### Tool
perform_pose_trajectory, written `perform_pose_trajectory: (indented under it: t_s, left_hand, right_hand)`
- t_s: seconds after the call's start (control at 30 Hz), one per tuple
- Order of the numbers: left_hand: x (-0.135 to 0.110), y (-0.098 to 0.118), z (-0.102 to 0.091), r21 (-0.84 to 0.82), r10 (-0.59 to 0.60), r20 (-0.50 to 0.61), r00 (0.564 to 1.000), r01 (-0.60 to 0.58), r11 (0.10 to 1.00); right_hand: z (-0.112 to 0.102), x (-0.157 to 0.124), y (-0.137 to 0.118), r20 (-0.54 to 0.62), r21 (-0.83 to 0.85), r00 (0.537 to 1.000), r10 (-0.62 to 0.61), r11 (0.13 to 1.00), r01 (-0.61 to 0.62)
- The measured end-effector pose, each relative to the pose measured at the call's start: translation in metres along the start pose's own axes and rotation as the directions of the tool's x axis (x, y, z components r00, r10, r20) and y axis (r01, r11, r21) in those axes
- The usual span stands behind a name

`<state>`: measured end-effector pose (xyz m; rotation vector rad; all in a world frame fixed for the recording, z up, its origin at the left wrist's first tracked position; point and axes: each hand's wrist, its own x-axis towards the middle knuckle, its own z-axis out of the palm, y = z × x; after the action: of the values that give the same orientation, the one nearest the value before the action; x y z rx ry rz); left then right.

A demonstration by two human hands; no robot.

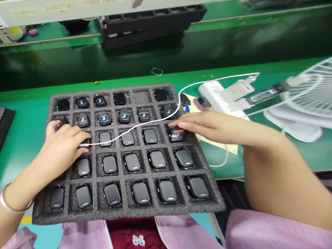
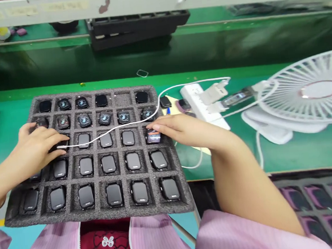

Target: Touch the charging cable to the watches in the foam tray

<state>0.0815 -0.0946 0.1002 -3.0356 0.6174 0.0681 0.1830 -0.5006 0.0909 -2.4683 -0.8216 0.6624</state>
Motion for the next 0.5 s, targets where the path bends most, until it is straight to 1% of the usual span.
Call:
perform_pose_trajectory:
  t_s: [0.07, 0.1, 0.17, 0.2, 0.23, 0.27, 0.3, 0.33, 0.37, 0.4, 0.43, 0.47, 0.5]
  left_hand:
    - [0.003, -0.002, -0.004, 0.127, 0.075, 0.017, 0.997, -0.077, 0.989]
    - [0.006, -0.004, -0.006, 0.157, 0.115, 0.031, 0.993, -0.118, 0.981]
    - [0.011, -0.014, -0.011, 0.122, 0.161, 0.043, 0.986, -0.165, 0.979]
    - [0.013, -0.021, -0.014, 0.054, 0.148, 0.039, 0.988, -0.150, 0.987]
    - [0.016, -0.028, -0.017, -0.043, 0.103, 0.043, 0.994, -0.102, 0.994]
    - [0.018, -0.034, -0.020, -0.159, 0.032, 0.070, 0.997, -0.020, 0.987]
    - [0.020, -0.040, -0.022, -0.272, -0.046, 0.132, 0.990, 0.081, 0.959]
    - [0.021, -0.044, -0.024, -0.366, -0.103, 0.205, 0.973, 0.174, 0.914]
    - [0.022, -0.047, -0.025, -0.433, -0.125, 0.274, 0.954, 0.238, 0.869]
    - [0.023, -0.048, -0.025, -0.475, -0.111, 0.322, 0.940, 0.262, 0.840]
    - [0.024, -0.047, -0.024, -0.498, -0.073, 0.337, 0.939, 0.243, 0.832]
    - [0.024, -0.045, -0.023, -0.502, -0.028, 0.320, 0.947, 0.195, 0.843]
    - [0.025, -0.043, -0.020, -0.492, 0.009, 0.283, 0.959, 0.137, 0.860]
  right_hand:
    - [-0.001, 0.000, -0.002, -0.008, -0.010, 1.000, -0.008, 1.000, 0.008]
    - [-0.002, 0.000, -0.002, -0.023, -0.018, 1.000, -0.015, 1.000, 0.015]
    - [-0.001, 0.000, 0.000, -0.055, -0.035, 0.998, -0.043, 0.999, 0.041]
    - [0.000, 0.001, 0.002, -0.067, -0.041, 0.996, -0.061, 0.997, 0.058]
    - [0.000, 0.001, 0.004, -0.076, -0.045, 0.994, -0.079, 0.996, 0.076]
    - [0.001, 0.001, 0.006, -0.077, -0.044, 0.992, -0.096, 0.995, 0.093]
    - [0.001, 0.001, 0.008, -0.071, -0.035, 0.991, -0.111, 0.993, 0.109]
    - [0.001, 0.001, 0.010, -0.068, -0.022, 0.991, -0.119, 0.993, 0.118]
    - [0.001, 0.001, 0.010, -0.074, -0.007, 0.990, -0.117, 0.993, 0.117]
    - [0.001, 0.000, 0.010, -0.094, 0.004, 0.990, -0.107, 0.994, 0.108]
    - [0.002, 0.000, 0.009, -0.132, 0.007, 0.987, -0.093, 0.996, 0.094]
    - [0.004, 0.000, 0.007, -0.194, -0.003, 0.978, -0.077, 0.997, 0.078]
    - [0.006, -0.001, 0.003, -0.273, -0.026, 0.959, -0.069, 0.998, 0.065]
